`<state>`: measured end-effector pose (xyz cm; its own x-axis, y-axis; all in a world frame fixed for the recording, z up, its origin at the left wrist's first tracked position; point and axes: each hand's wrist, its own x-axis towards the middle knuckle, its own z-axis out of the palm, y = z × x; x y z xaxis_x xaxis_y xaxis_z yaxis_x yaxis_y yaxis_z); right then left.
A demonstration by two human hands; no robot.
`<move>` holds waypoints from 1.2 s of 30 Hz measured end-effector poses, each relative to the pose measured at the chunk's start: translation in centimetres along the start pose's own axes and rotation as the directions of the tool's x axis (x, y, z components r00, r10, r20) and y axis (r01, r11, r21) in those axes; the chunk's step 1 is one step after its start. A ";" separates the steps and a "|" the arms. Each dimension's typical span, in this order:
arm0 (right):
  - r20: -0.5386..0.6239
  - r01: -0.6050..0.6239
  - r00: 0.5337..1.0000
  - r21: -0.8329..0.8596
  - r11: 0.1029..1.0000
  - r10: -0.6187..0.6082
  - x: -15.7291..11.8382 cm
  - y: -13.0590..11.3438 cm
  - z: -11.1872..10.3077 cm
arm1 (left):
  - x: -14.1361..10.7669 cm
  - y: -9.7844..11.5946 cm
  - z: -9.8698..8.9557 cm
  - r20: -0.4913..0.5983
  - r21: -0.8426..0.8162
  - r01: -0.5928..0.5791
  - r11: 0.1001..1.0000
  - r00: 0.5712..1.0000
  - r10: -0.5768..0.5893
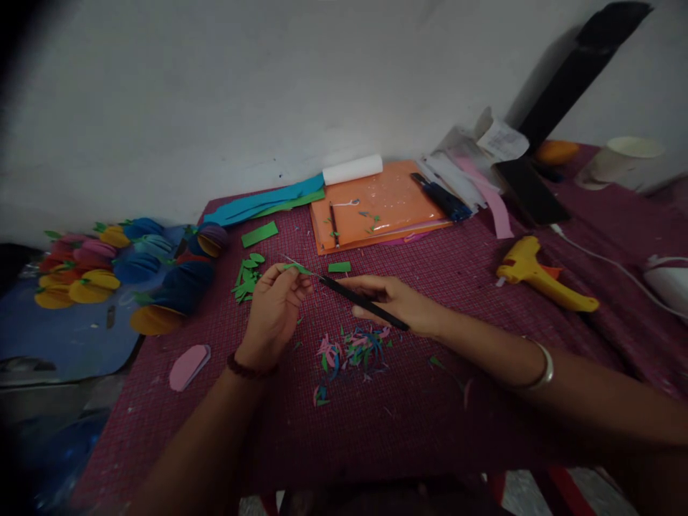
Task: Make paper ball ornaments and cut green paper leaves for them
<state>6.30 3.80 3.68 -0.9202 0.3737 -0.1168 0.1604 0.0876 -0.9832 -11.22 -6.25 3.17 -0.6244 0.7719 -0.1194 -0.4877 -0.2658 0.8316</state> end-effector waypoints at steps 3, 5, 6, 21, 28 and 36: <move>-0.010 0.013 1.000 -0.006 1.000 -0.013 -0.1 0.1 0.1 | 0.0 0.0 0.0 0.004 -0.006 0.011 1.000 1.000 -0.011; -0.014 0.020 1.000 -0.011 1.000 -0.020 -0.1 0.1 0.1 | 0.0 0.0 0.0 0.008 -0.002 0.016 1.000 1.000 -0.016; -0.015 0.022 1.000 -0.014 1.000 -0.022 -0.1 0.2 0.1 | 0.0 0.0 -0.1 0.010 0.001 0.016 1.000 1.000 -0.016; 0.004 0.019 1.000 -0.001 1.000 -0.019 0.1 0.4 -0.1 | 0.0 -0.3 0.1 0.017 0.037 0.020 0.999 1.000 -0.021; -0.013 0.001 1.000 0.017 1.000 -0.001 -0.1 0.2 0.2 | -0.2 -0.4 0.3 0.018 0.035 0.044 0.998 0.999 -0.045; 0.008 0.028 1.000 0.059 0.998 -0.029 -0.3 0.5 0.1 | 0.0 -0.2 0.1 0.048 0.035 0.030 0.999 0.998 -0.032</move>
<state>6.65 3.61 3.18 -0.9273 0.3634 -0.0894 0.1128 0.0435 -0.9927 -11.02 -6.17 3.05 -0.5783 0.8069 -0.1198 -0.4846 -0.2217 0.8462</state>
